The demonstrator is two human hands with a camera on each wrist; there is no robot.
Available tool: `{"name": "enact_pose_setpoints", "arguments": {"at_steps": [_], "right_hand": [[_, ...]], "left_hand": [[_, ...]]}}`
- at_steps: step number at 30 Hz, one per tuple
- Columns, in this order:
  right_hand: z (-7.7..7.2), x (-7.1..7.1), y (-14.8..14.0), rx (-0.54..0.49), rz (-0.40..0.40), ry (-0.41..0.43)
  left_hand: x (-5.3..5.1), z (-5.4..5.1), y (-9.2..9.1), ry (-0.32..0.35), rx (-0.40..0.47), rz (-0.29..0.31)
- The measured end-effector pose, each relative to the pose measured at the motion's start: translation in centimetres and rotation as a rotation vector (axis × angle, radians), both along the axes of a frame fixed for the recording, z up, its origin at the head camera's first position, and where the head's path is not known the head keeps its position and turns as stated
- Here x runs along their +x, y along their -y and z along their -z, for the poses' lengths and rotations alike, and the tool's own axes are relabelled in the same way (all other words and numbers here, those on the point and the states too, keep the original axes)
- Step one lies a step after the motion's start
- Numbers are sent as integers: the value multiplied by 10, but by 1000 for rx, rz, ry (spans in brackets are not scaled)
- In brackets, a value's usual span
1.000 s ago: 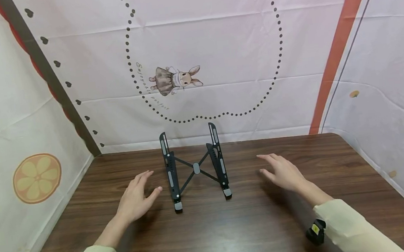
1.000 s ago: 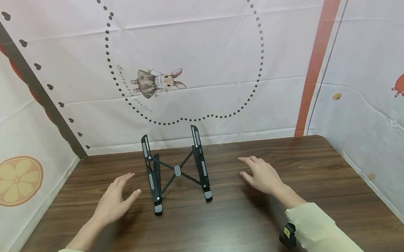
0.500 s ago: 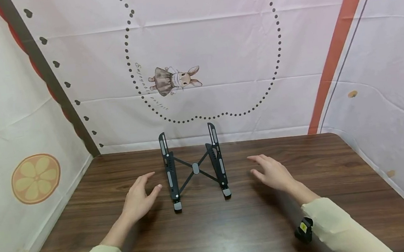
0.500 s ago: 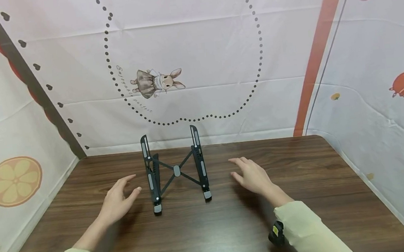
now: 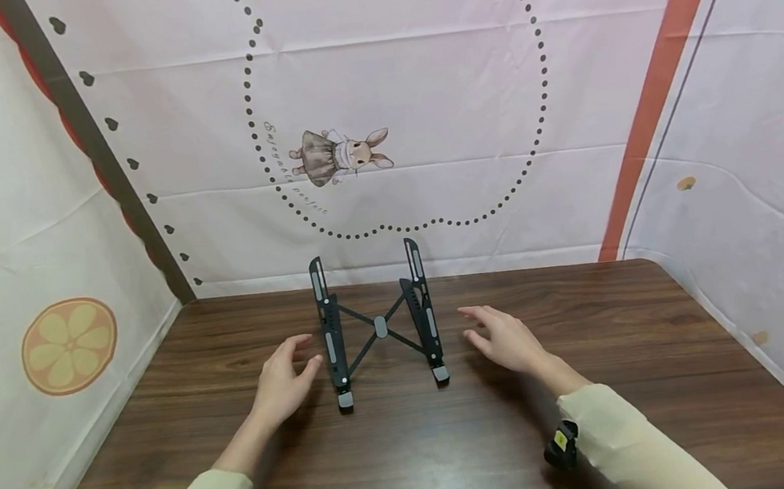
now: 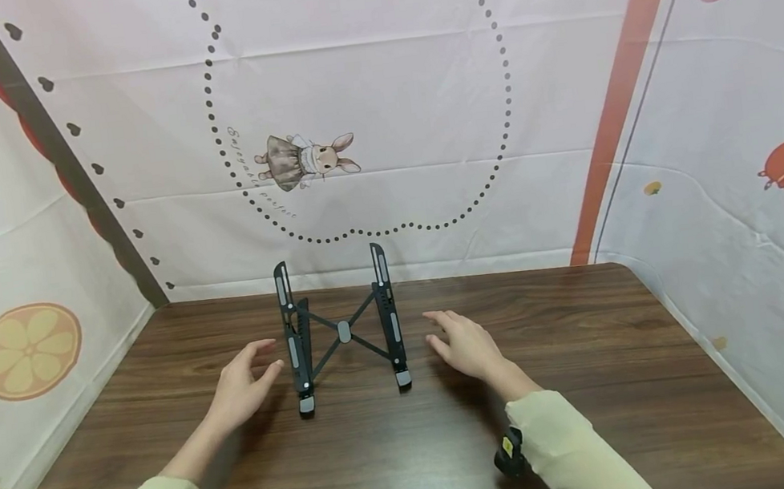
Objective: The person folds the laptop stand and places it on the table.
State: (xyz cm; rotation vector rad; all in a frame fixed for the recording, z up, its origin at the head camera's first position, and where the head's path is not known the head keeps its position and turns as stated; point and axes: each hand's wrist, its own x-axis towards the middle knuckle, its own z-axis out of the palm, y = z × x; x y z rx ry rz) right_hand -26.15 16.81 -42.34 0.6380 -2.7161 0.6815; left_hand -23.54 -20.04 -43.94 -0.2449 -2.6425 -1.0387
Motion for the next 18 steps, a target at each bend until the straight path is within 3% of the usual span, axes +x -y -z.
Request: {"name": "enact_pose_setpoints", "arguments": {"at_steps": [6,12,18], "right_hand": [[3,-4,11,-51,-17,34],[6,-8,22,-145,-43,67],[8,-11,33,-237,-25,155]], "left_hand": [[-4,0,-8,64,82,-4],[-6,1,-14,70,152,-30],[-9,3,-18,128,228,-48]]}}
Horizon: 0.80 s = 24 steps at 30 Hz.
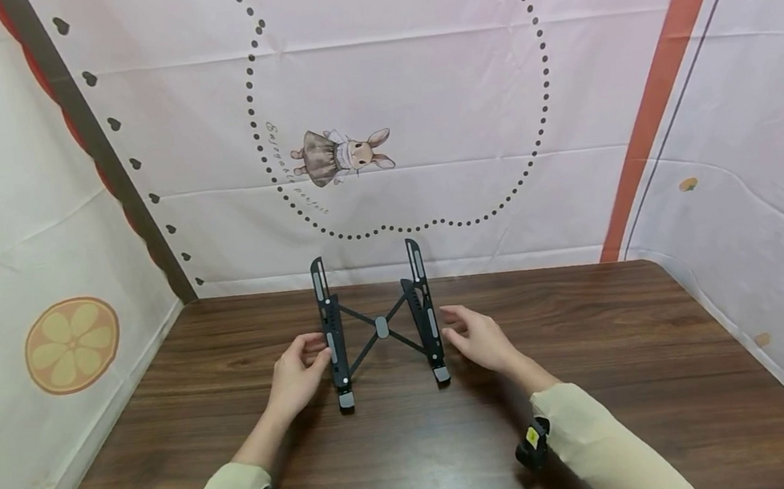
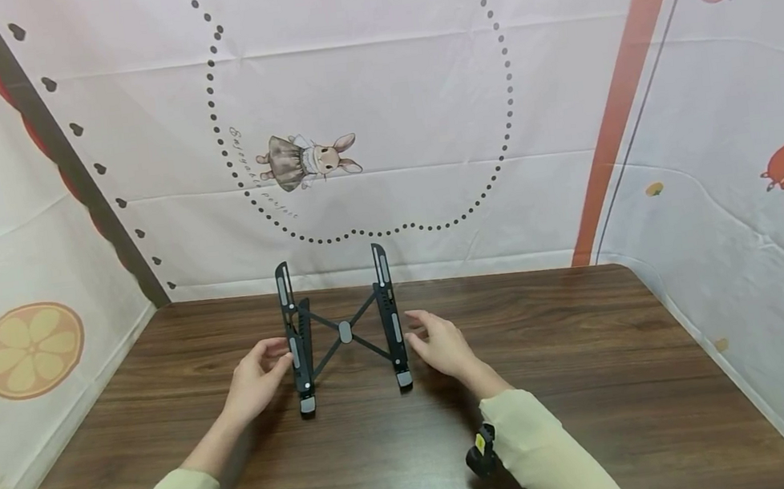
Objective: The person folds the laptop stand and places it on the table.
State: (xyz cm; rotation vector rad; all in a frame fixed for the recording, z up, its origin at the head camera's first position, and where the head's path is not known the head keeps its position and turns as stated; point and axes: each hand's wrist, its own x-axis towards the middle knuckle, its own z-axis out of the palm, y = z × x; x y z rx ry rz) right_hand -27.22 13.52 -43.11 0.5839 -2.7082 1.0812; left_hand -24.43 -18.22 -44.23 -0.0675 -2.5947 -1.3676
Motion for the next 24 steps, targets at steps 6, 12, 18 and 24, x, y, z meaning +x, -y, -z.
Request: {"name": "enact_pose_setpoints", "arguments": {"at_steps": [6,12,18,24], "right_hand": [[-1,-1,11,-89,36,75],[0,-2,20,-135,92,123],[1,-3,26,-194,120,179],[0,-3,29,-248,139,238]], "left_hand": [[-2,-2,-6,75,93,2],[-2,-2,-10,118,150,1],[-5,2,-13,127,157,-14],[-5,3,-14,136,179,-22]]}}
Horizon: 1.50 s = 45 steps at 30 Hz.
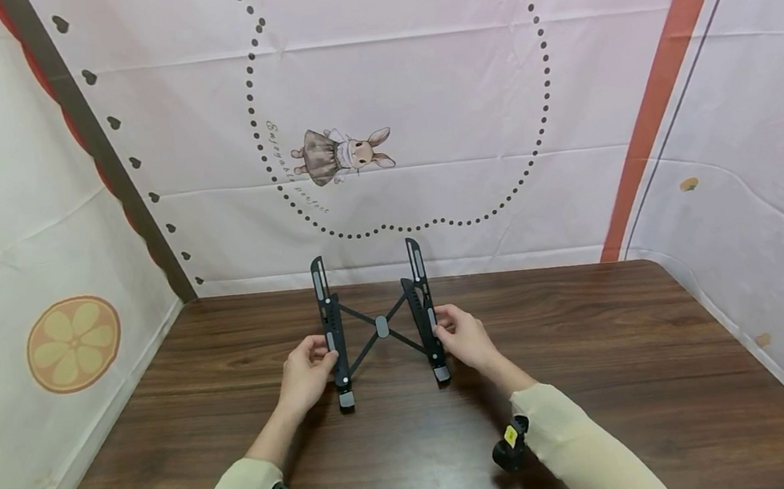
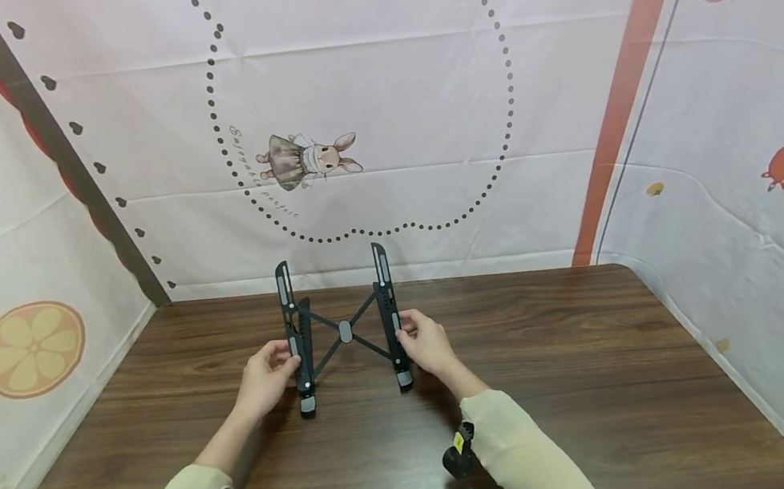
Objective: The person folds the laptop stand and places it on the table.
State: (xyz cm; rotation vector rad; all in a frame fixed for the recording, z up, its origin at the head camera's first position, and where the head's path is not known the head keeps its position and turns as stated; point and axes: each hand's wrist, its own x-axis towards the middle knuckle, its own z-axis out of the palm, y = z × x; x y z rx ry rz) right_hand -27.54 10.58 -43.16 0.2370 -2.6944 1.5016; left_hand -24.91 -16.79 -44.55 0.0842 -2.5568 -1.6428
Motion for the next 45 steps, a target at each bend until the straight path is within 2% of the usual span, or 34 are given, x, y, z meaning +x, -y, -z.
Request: {"name": "enact_pose_setpoints", "arguments": {"at_steps": [8,16,26,31,38,45], "right_hand": [[0,-1,1,-22,23,28],[1,0,-3,-77,-18,42],[1,8,-12,-130,-23,100],[1,10,-17,-152,-19,103],[1,13,-24,-146,5,128],[2,12,-30,-141,20,145]], "left_hand": [[1,-1,0,14,16,1],[2,-1,0,21,22,2],[0,-3,-7,32,11,12],[-2,-3,-11,37,-3,11],[-6,-1,-17,4,-28,25],[-9,-1,-25,-16,-15,36]]}}
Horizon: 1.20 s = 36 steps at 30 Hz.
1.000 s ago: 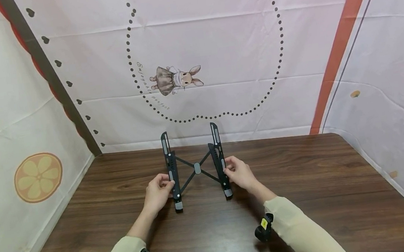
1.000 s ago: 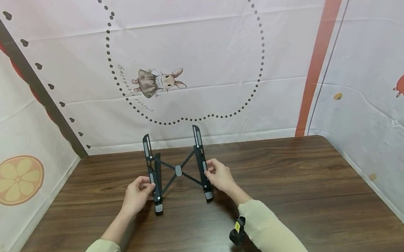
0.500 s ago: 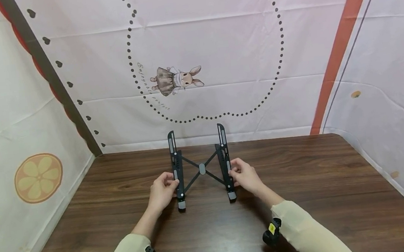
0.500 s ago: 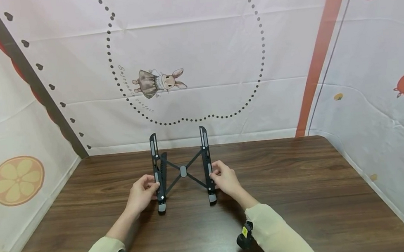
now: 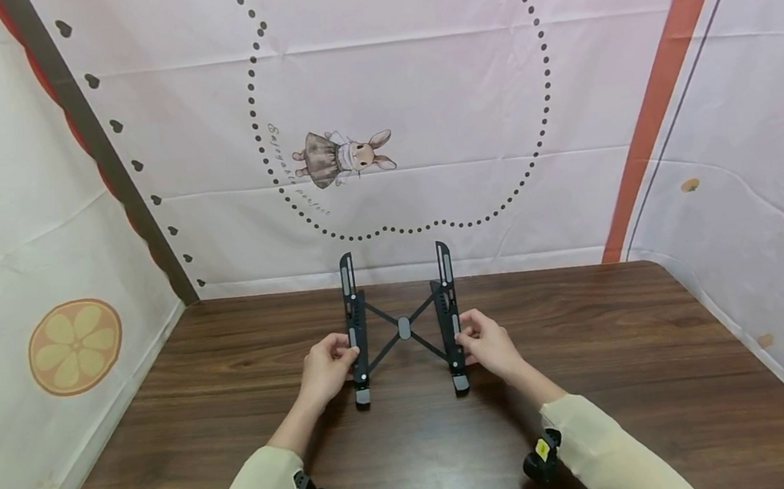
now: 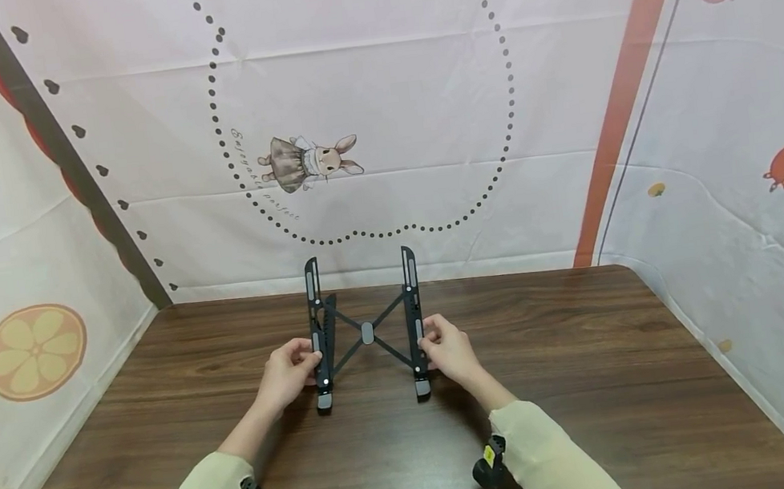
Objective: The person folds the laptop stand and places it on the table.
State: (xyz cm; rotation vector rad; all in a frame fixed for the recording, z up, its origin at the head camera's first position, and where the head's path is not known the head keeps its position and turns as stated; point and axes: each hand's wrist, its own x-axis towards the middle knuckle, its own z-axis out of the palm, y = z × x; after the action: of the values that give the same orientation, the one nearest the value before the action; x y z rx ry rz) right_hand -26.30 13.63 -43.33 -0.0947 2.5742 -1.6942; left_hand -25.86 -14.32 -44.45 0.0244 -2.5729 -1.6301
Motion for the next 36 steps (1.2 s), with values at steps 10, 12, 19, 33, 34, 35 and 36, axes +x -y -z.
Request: {"name": "enact_pose_setpoints", "arguments": {"at_steps": [10,12,19,33,34,35,36], "right_hand": [[0,0,-12,15,-2,-14],[0,0,-14,20,-1,-21],[0,0,-20,24,11,-21],[0,0,-32,30,26,-16],[-1,0,-32,32,27,-15],[-1,0,-33,34,27,-14],[-1,0,-33,36,29,-12]], "left_hand": [[-4,-1,-12,7,-10,5],[-4,-1,-14,12,-9,9],[-5,-3,-20,6,-3,32],[-9,-1,-31,-4,14,59],[-9,0,-32,-3,16,60],[-10,0,-32,-1,16,60],[-10,0,-33,0,17,61]]}}
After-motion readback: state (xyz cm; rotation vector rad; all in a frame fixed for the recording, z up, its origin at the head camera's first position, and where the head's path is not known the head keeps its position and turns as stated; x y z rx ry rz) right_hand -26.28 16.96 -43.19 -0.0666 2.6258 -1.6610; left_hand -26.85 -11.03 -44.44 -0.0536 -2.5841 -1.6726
